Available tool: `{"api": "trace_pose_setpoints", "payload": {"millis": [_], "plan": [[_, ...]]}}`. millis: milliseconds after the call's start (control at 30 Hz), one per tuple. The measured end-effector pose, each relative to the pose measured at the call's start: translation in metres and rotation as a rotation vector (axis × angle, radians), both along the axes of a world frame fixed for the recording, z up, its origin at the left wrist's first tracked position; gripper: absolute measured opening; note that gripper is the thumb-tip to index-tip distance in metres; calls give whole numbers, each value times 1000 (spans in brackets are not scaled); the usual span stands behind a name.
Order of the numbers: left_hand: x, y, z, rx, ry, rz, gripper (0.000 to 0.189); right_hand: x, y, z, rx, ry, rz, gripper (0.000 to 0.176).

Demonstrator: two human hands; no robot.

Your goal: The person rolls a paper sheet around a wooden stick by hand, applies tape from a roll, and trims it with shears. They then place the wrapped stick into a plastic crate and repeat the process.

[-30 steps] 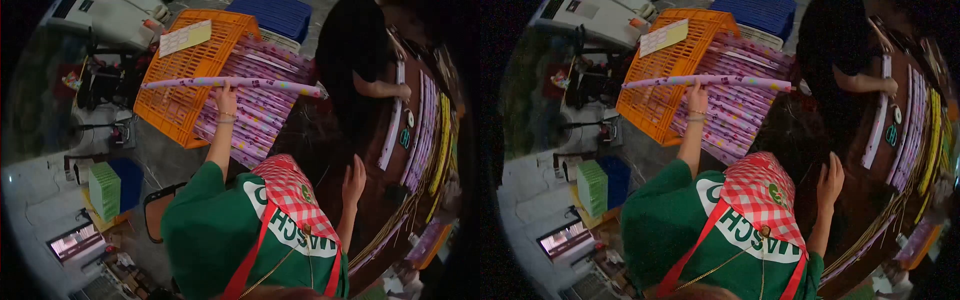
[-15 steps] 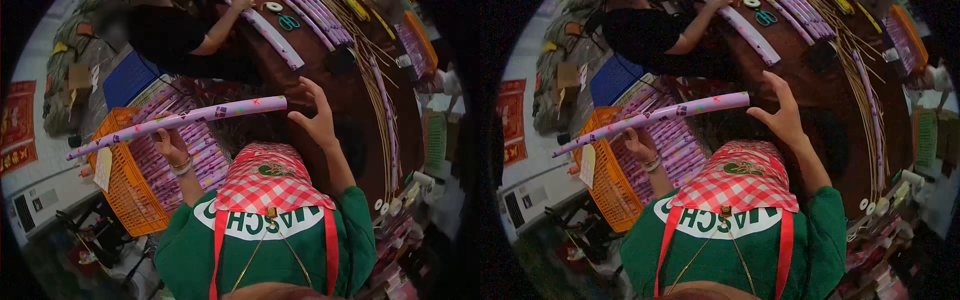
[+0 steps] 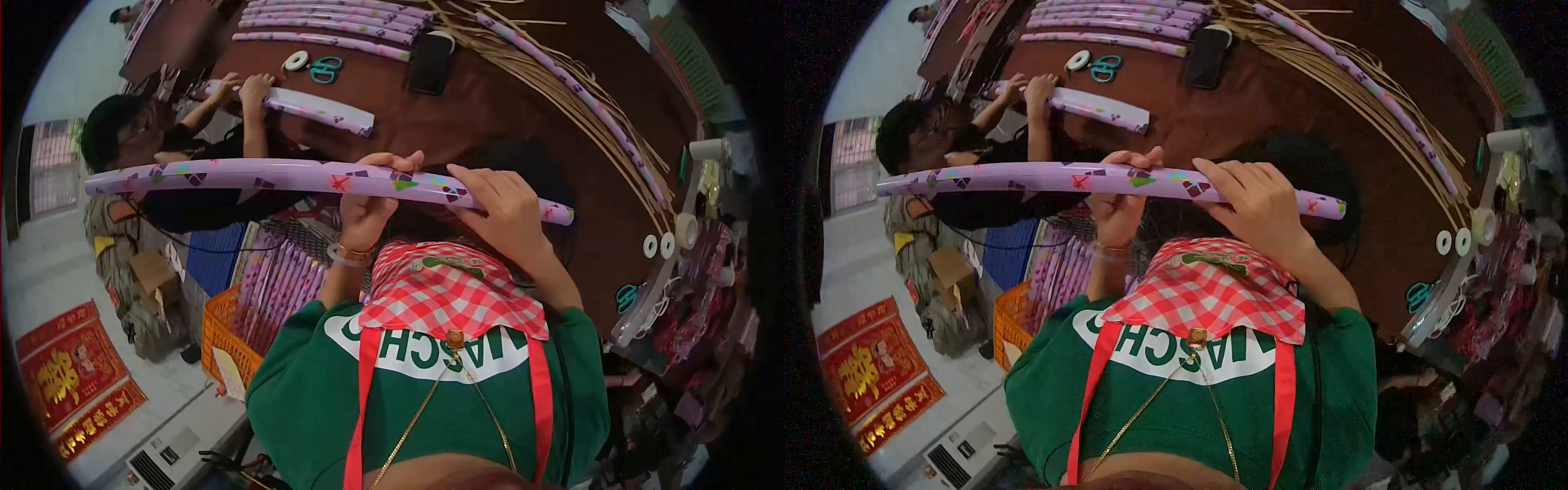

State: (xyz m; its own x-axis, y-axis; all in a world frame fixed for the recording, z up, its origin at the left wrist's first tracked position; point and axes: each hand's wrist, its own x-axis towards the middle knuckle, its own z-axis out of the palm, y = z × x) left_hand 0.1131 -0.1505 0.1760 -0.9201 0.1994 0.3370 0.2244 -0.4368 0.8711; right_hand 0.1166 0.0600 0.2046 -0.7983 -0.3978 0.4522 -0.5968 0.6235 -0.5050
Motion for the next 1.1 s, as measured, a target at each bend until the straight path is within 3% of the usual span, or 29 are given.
{"api": "trace_pose_setpoints", "payload": {"millis": [133,233,333,433,567,633,700,800,933,1100], "plan": [[-41,62,16,-66,-74,-267,63,-8,63,-13,-9,45,-209,54],[-70,113,3,-292,-307,-339,54,-20,136,-36,3,52,-389,48],[-95,151,-36,-480,-324,-418,37,-35,226,-67,50,39,-574,41],[-111,182,-69,-672,-338,-481,35,-51,299,-113,134,39,-701,37],[-150,224,-85,-792,-283,-496,41,-71,337,-140,216,-7,-770,35],[-170,253,-93,-789,-393,-538,49,-74,337,-141,233,-95,-745,35],[-175,290,-96,-440,-645,-397,40,-76,336,-145,224,-57,-719,36],[-172,332,-104,-261,-752,-458,40,-73,329,-139,217,-45,-679,40],[-159,359,-107,-162,-902,-439,33,-63,327,-123,267,-78,-663,43],[-145,362,-100,-95,-907,-398,27,-47,327,-112,317,-91,-652,44]]}}
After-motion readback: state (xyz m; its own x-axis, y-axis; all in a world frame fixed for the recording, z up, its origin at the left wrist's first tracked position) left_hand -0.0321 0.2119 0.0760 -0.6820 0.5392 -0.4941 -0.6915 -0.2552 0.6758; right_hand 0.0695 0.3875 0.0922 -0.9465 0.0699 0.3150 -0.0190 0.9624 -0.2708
